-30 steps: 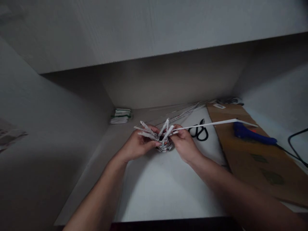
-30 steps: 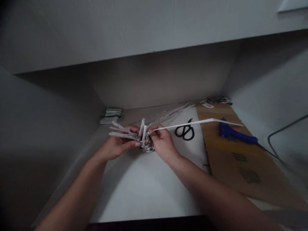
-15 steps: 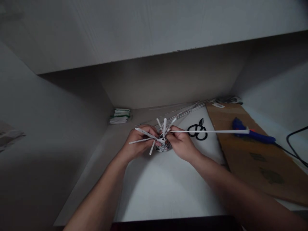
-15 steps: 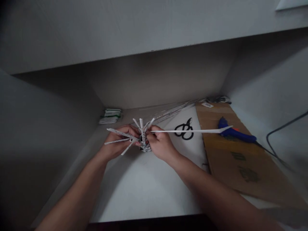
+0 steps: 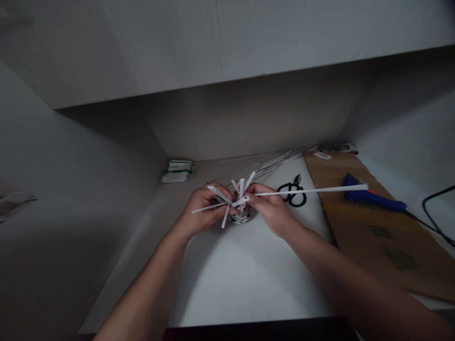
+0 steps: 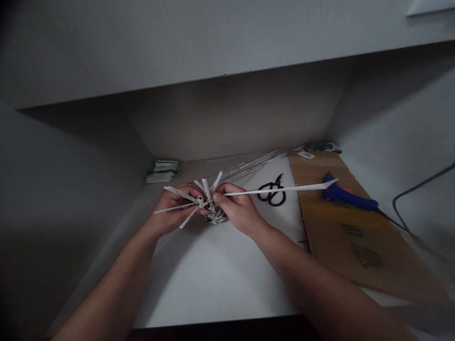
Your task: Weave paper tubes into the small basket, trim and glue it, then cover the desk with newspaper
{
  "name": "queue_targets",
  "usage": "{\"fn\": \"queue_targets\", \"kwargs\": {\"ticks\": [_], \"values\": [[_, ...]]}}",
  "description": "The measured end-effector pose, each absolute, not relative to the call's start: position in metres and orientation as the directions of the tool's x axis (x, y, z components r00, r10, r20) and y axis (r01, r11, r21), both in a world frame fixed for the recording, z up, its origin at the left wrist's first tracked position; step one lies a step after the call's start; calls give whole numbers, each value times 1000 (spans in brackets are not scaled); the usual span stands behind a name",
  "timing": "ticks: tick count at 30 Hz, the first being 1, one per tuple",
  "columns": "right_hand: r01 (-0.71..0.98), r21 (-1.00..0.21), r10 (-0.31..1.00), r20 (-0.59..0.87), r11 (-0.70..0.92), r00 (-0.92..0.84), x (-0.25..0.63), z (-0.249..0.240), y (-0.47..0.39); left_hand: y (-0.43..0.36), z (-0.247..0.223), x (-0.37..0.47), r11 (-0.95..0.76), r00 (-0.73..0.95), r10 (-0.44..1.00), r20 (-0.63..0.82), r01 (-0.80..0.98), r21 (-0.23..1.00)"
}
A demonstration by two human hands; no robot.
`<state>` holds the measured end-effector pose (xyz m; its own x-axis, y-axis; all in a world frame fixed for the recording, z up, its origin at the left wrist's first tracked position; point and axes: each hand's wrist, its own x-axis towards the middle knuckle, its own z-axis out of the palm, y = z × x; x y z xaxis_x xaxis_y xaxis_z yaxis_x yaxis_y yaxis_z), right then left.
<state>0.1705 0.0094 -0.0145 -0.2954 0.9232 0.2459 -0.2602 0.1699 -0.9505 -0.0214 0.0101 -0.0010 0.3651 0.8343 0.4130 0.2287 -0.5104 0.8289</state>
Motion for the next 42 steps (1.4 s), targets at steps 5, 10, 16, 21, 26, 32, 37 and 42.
{"fn": "queue_targets", "kwargs": {"ticks": [5,10,16,21,26,32,37,42], "values": [[-287,-950,931,209,121,-300,166,-8,3,5,1,-19,-556,402,811,424,304,774],[-319,-947,922,162,45,-352,168,-6,4,2,6,-18,-649,436,753,493,369,666],[-488,-865,981,-20,-114,-194,168,-14,16,3,10,-15,-660,395,746,536,328,676],[-443,-888,988,-74,-128,-138,169,-17,19,3,13,-16,-679,400,729,556,321,660],[-255,-961,981,-58,-106,-187,170,-16,17,1,14,-17,-683,410,725,553,333,650],[-313,-936,955,-69,-161,-288,166,-10,11,-1,12,-17,-691,427,716,553,317,650],[-356,-924,971,-53,-136,-233,167,-6,12,1,11,-18,-695,451,708,544,312,647],[-365,-930,986,24,-40,-167,167,-9,12,0,12,-18,-660,450,738,503,326,677]]}}
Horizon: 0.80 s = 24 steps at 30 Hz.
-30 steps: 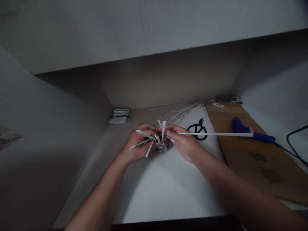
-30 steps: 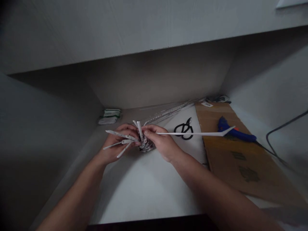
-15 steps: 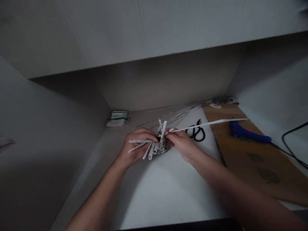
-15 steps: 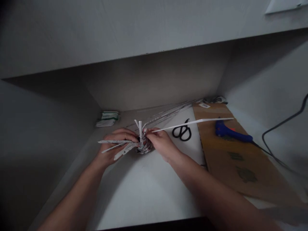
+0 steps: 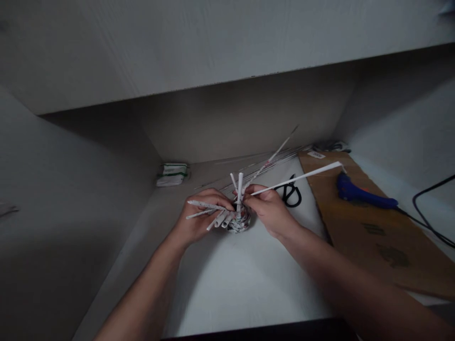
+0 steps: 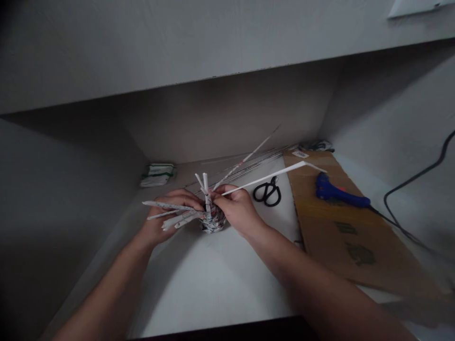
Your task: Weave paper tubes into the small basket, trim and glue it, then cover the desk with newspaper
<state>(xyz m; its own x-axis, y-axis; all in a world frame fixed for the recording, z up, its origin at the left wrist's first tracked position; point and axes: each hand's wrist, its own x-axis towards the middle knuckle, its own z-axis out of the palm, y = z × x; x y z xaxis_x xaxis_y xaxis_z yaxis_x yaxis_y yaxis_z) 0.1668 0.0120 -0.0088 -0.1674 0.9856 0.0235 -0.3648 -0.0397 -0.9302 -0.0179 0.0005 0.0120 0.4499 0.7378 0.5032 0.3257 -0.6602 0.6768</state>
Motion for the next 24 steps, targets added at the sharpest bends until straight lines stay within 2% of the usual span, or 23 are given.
{"fn": "queue_targets", "kwargs": {"ticks": [11,18,21,24], "values": [[-333,-941,964,141,59,-227,172,-9,11,1,13,-14,-641,350,764,542,318,699],[-282,-953,949,186,112,-253,174,-12,17,3,6,-14,-486,323,855,406,225,845],[-116,-982,973,164,146,-164,179,-15,21,6,1,-15,-434,257,889,380,206,877],[224,-959,979,143,173,-142,185,-15,21,9,-2,-16,-409,214,905,368,198,891]]}}
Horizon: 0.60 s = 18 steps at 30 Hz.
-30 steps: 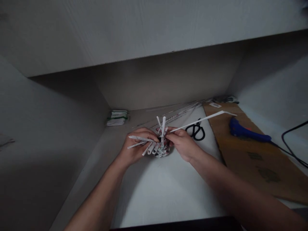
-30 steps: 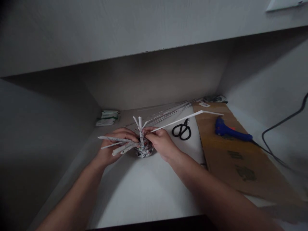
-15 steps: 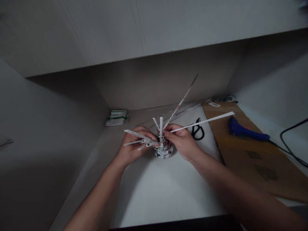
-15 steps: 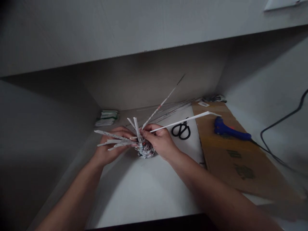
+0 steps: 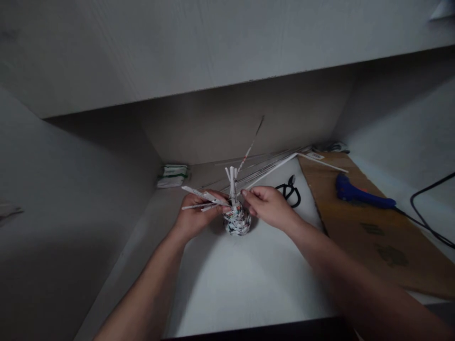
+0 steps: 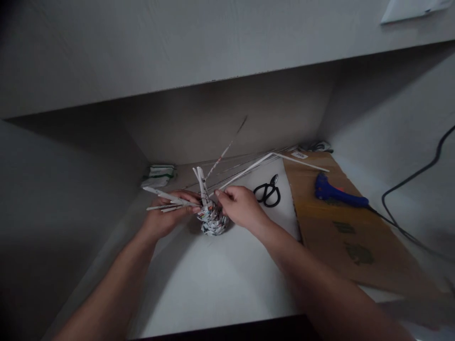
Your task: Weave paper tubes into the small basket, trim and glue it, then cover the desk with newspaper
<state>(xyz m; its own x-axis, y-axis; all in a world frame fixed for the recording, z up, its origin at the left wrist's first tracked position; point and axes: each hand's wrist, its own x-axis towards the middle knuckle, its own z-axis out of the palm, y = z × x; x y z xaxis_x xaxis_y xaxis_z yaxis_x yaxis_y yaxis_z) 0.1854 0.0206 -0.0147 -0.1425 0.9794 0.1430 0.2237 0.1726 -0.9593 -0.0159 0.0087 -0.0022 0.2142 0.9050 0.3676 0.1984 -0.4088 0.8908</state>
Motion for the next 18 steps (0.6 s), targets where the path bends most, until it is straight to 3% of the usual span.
{"fn": "queue_targets", "kwargs": {"ticks": [2,6,10,12,14,16,18], "values": [[354,-896,962,227,267,-151,189,-10,16,9,-3,-16,-393,214,911,352,197,898],[424,-703,809,570,571,-146,191,2,7,7,2,-14,-432,239,892,385,196,880],[454,-495,646,709,741,-281,190,7,5,3,7,-12,-524,337,833,440,220,823],[441,-530,669,695,725,-264,189,5,6,2,7,-12,-580,361,796,487,223,783],[374,-684,774,600,627,-201,187,1,9,2,6,-13,-609,355,778,518,225,760],[215,-856,881,444,471,-163,184,-3,12,2,3,-13,-610,333,781,529,223,761],[26,-949,939,308,315,-151,181,-6,15,2,1,-13,-609,328,782,530,222,761]]}}
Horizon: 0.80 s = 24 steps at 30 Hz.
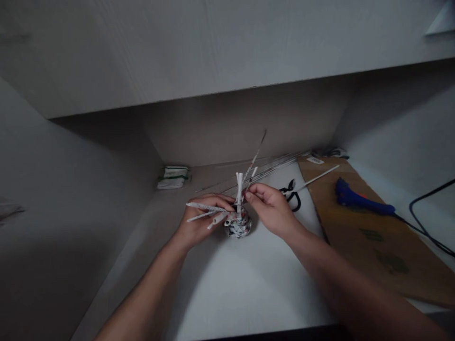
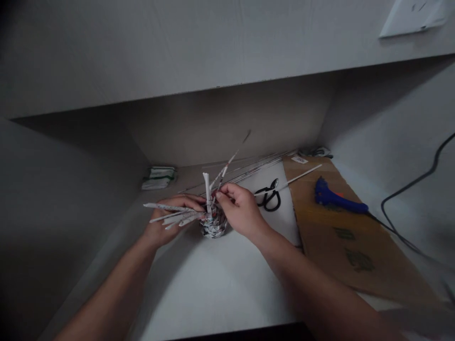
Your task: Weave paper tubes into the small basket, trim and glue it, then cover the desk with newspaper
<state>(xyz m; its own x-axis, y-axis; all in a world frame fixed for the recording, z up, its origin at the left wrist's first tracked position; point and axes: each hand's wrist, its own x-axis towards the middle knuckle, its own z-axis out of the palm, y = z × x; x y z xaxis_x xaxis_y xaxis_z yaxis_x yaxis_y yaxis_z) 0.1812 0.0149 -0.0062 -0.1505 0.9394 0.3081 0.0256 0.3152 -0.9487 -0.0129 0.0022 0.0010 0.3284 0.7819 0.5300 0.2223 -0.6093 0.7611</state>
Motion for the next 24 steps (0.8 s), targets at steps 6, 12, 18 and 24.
{"fn": "queue_targets", "kwargs": {"ticks": [6,12,18,24], "values": [[-275,-955,989,-78,-109,-124,179,-5,18,-1,7,-11,-604,391,771,503,196,773],[-273,-953,987,-103,-134,-124,180,-3,18,-3,9,-10,-569,451,769,453,162,806],[-300,-952,998,60,57,-2,186,10,21,-3,6,-10,-558,443,776,449,147,817],[-158,-987,976,72,40,-207,187,1,20,-3,8,-9,-592,394,779,488,205,780]]}}
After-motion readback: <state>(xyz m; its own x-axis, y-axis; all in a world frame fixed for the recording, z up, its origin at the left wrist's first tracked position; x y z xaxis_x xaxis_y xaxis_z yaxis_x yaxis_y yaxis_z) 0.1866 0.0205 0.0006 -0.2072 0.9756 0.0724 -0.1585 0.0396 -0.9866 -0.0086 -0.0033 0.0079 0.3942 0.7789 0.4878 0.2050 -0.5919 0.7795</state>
